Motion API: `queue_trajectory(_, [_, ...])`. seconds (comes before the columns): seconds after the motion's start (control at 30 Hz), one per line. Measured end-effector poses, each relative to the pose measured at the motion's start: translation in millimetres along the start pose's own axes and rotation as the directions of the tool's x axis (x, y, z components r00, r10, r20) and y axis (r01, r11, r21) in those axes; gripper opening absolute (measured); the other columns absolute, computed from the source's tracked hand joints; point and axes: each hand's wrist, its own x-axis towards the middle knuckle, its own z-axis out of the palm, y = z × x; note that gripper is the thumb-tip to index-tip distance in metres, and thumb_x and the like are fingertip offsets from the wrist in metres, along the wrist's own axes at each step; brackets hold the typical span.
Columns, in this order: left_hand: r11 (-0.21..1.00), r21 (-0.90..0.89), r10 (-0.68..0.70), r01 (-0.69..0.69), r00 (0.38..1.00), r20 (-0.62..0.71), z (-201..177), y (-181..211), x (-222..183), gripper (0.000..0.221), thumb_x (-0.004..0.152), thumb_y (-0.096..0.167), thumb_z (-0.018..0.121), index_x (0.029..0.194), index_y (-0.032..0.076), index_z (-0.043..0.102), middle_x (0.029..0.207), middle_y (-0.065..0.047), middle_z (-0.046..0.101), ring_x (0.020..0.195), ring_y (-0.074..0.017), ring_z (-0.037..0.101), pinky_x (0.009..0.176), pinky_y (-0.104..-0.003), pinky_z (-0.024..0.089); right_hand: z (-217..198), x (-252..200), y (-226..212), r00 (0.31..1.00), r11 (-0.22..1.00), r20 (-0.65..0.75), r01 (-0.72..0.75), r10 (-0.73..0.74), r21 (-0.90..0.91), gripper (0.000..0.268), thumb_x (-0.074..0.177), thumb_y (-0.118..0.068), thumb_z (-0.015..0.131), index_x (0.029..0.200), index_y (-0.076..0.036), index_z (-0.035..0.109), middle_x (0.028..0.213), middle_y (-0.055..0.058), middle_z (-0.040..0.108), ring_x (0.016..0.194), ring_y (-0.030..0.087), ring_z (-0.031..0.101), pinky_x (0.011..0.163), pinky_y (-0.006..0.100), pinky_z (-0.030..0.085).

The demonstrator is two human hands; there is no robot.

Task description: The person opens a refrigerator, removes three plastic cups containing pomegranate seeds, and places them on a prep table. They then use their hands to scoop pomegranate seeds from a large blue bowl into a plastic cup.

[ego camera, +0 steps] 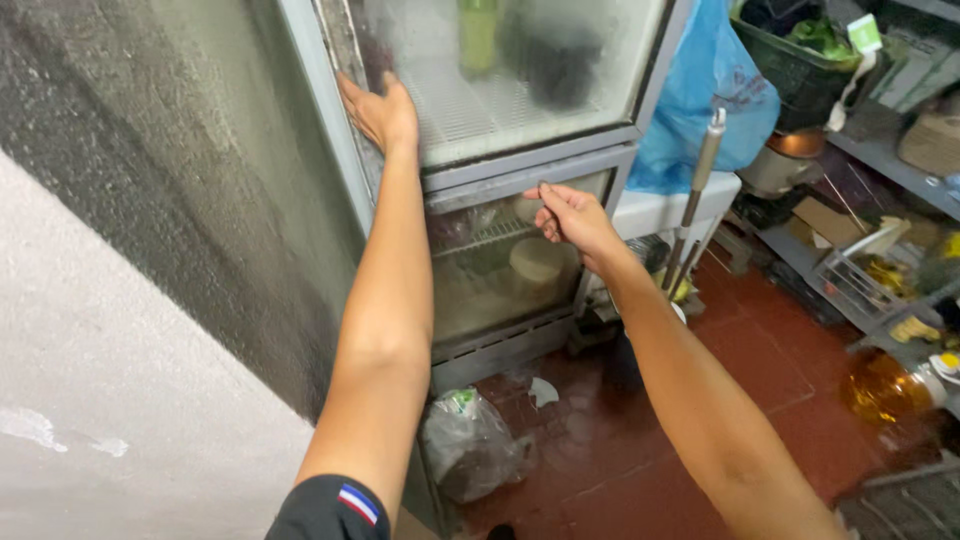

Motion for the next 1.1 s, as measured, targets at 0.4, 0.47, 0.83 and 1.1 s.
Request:
queue_trajectory(0.4, [0.988, 0.155, -0.005, -0.001, 0.999, 0.041, -37.8, 62.8, 72.6, 0.062, 0.082, 0.048, 0.075, 0.123, 0.005, 0.059, 0.125, -0.011, 0.061, 0.122, -0.0349, 0.049, 0.100, -0.051, 0.041, 25.7, 79.5, -33.0, 0.981, 0.995, 0.174, 0.095, -0.088, -0.033, 0.037, 0.105, -0.034, 0.055, 0.123, -0.005, 0.071, 0.074, -0.002, 0.062, 0.062, 0.006, 0.052, 0.057, 0.022, 0.042])
queue_trajectory(0.47, [0.981, 0.190, 0.027, -0.034, 0.999, 0.042, -49.6, 72.1, 70.2, 0.054, 0.084, 0.048, 0.073, 0.116, 0.007, 0.061, 0.118, -0.009, 0.063, 0.118, -0.0326, 0.050, 0.098, -0.051, 0.040, 35.9, 78.7, -38.9, 0.971, 0.993, 0.207, 0.118, -0.117, 0.010, 0.038, 0.105, -0.034, 0.056, 0.123, -0.005, 0.071, 0.073, -0.001, 0.062, 0.062, 0.006, 0.051, 0.057, 0.022, 0.041])
queue_trajectory(0.83, [0.879, -0.307, 0.291, -0.365, 0.920, -0.262, -159.1, 148.0, -69.2, 0.038, 0.109, 0.026, 0.047, 0.079, 0.003, 0.052, 0.067, -0.006, 0.053, 0.062, -0.0218, 0.054, 0.064, -0.039, 0.041, 33.3, -24.6, -84.1, 0.767, 0.768, -0.040, 0.639, -0.641, -0.051, 0.036, 0.107, -0.033, 0.059, 0.132, -0.007, 0.063, 0.101, -0.003, 0.059, 0.088, 0.004, 0.054, 0.075, 0.019, 0.048])
queue_trajectory(1.1, [0.846, -0.511, 0.102, 0.156, 0.892, 0.441, -142.2, 165.3, -159.7, 0.031, 0.104, 0.027, 0.054, 0.093, 0.005, 0.072, 0.053, -0.002, 0.054, 0.044, -0.0080, 0.047, 0.042, -0.028, 0.034, -102.5, -148.3, -88.7, 0.598, 0.639, -0.329, 0.769, -0.731, -0.023, 0.046, 0.117, -0.042, 0.042, 0.135, -0.002, 0.056, 0.116, 0.003, 0.059, 0.104, 0.012, 0.051, 0.097, 0.029, 0.043])
